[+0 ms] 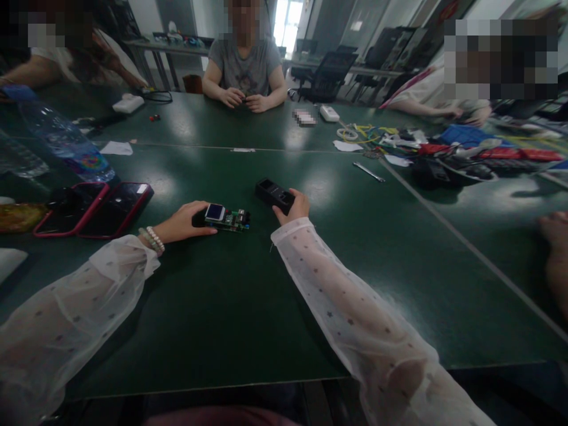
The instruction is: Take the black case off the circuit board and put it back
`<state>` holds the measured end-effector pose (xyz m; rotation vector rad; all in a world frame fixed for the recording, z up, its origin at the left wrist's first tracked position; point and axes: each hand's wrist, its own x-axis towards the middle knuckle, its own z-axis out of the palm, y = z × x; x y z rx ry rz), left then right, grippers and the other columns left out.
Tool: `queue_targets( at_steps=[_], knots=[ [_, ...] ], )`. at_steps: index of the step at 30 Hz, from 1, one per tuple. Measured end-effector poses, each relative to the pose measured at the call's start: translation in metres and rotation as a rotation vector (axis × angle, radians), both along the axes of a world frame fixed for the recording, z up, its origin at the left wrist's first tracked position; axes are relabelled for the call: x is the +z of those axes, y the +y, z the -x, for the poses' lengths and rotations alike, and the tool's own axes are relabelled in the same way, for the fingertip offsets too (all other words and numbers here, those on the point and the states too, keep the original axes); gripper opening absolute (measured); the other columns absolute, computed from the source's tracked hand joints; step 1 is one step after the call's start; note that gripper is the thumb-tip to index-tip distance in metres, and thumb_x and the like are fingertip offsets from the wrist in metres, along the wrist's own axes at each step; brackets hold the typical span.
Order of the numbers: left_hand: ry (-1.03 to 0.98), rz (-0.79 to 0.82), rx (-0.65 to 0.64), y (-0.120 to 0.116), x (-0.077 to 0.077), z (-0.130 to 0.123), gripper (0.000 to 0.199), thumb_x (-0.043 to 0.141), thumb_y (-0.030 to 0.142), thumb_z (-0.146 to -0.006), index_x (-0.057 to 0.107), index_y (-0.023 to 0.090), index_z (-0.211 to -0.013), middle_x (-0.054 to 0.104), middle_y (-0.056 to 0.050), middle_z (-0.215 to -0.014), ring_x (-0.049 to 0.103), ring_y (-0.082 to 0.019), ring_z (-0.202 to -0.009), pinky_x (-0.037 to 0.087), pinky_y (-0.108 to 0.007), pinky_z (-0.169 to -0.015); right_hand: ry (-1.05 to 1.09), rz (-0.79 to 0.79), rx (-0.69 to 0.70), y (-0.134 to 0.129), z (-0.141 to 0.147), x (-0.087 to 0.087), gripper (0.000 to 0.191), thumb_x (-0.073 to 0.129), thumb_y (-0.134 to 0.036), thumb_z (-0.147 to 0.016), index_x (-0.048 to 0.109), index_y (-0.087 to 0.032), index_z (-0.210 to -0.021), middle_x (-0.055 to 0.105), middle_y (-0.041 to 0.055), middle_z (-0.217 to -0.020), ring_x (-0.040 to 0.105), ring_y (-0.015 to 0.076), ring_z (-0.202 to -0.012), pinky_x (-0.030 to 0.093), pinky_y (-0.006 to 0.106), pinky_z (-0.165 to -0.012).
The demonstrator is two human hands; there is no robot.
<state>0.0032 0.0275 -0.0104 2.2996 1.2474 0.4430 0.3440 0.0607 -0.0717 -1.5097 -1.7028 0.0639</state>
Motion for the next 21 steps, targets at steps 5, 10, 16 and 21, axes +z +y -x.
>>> queue_targets(
  at_steps=[5, 10, 16, 21],
  knots=[
    [-0.008, -0.005, 0.004, 0.0, -0.001, 0.001, 0.067, 0.068, 0.061, -0.076, 0.054, 0.024, -0.13, 0.058, -0.011, -0.134, 0.051, -0.034, -0.126, 0.035, -0.057, -0.108, 0.028, 0.001, 0.009, 0.0, 0.001, -0.001, 0.058, 0.072, -0.035, -0.07, 0.051, -0.016, -0.121, 0.055, 0.0168, -0.116, 0.056, 0.0343, -0.111, 0.047, 0.058, -0.097],
    [-0.003, -0.014, -0.002, 0.001, -0.003, 0.001, 0.068, 0.068, 0.062, -0.077, 0.055, 0.02, -0.129, 0.058, -0.012, -0.134, 0.051, -0.033, -0.125, 0.034, -0.054, -0.109, 0.085, -0.052, 0.014, -0.005, 0.01, 0.005, 0.056, 0.069, -0.036, -0.074, 0.05, -0.016, -0.122, 0.055, 0.0165, -0.118, 0.057, 0.0314, -0.11, 0.05, 0.053, -0.094],
    [-0.008, -0.024, -0.006, 0.001, -0.002, 0.0, 0.065, 0.068, 0.059, -0.077, 0.055, 0.02, -0.127, 0.06, -0.012, -0.131, 0.053, -0.033, -0.123, 0.035, -0.054, -0.108, 0.162, -0.208, 0.18, -0.026, 0.034, 0.027, 0.058, 0.065, -0.041, -0.08, 0.042, -0.019, -0.13, 0.053, 0.0151, -0.121, 0.058, 0.0279, -0.109, 0.054, 0.046, -0.087],
    [-0.008, -0.027, 0.014, 0.0, -0.002, -0.001, 0.066, 0.07, 0.058, -0.076, 0.055, 0.021, -0.128, 0.059, -0.012, -0.134, 0.052, -0.033, -0.125, 0.035, -0.053, -0.108, 0.075, -0.228, 0.324, -0.054, 0.06, 0.041, 0.055, 0.062, -0.039, -0.084, 0.04, -0.025, -0.133, 0.054, 0.0129, -0.121, 0.058, 0.029, -0.112, 0.054, 0.048, -0.088]
  ],
)
